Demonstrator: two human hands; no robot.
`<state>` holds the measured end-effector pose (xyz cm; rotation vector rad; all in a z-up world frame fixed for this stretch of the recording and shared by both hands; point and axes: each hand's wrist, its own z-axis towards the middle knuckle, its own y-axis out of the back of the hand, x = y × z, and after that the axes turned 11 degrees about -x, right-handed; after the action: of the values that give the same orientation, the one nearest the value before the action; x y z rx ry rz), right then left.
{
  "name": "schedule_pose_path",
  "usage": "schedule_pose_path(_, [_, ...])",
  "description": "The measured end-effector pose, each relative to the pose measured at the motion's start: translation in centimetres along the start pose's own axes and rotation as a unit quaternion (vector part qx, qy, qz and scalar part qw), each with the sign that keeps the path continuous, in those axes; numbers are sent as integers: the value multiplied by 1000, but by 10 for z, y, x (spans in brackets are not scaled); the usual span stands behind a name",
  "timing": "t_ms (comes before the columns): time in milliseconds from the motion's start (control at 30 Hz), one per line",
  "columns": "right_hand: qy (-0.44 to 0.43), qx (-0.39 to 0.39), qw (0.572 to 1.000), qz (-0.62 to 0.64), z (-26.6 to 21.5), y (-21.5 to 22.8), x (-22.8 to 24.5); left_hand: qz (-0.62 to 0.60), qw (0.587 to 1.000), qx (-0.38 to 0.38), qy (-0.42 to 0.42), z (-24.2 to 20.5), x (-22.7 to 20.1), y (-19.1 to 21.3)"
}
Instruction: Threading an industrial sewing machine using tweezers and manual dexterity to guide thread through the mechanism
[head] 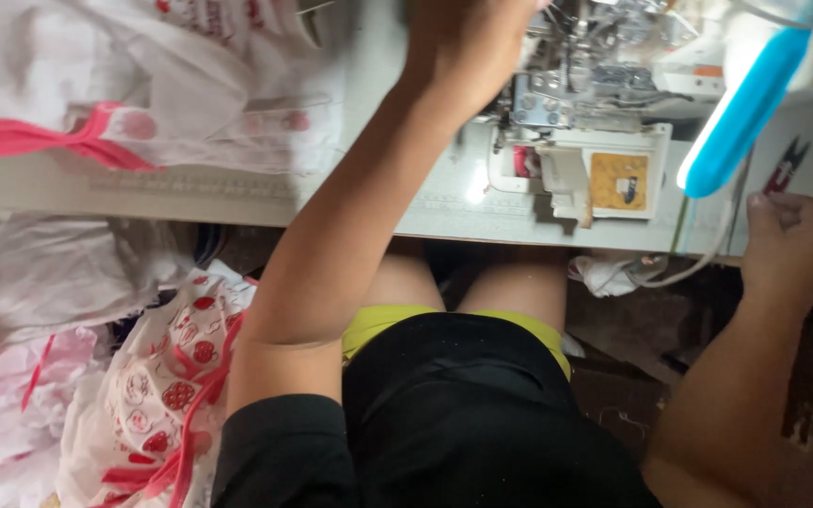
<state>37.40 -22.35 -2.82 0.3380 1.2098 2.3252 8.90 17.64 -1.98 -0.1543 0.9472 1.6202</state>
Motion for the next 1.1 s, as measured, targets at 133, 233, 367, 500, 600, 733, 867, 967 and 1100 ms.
schedule_pose_path(133, [2, -63, 997, -52, 5, 0, 24, -77, 995, 33, 56, -6, 8, -24])
schedule_pose_path(233, [-37, -62, 994, -86, 7, -24, -1, -72, 997, -13, -10, 8, -11, 10])
schedule_pose_path(367, [-5, -103, 985, -138, 13, -13, 10, -153, 987, 39, -4, 5, -5, 0])
schedule_pose_path(500, [20, 7, 978, -209, 4, 4, 9, -206, 966, 112, 110, 3, -8, 4])
schedule_pose_path(600, [-87, 171, 981, -40, 2, 10, 34, -95, 994, 40, 45, 3, -2, 0])
schedule_pose_path(733, [-97, 132, 986, -15, -3, 11, 46, -71, 997, 4, 31, -4, 7, -25])
schedule_pose_path(867, [-351, 97, 911, 196, 21, 47, 111, -93, 995, -9, 25, -2, 13, -46])
schedule_pose_path(967, [-510, 120, 584, 620, 21, 78, 132, -81, 996, -29, -2, 4, 4, -41])
schedule_pose_path(1100, [-364, 183, 352, 843, 10, 107, 156, -82, 997, -13, 6, 0, 17, -66])
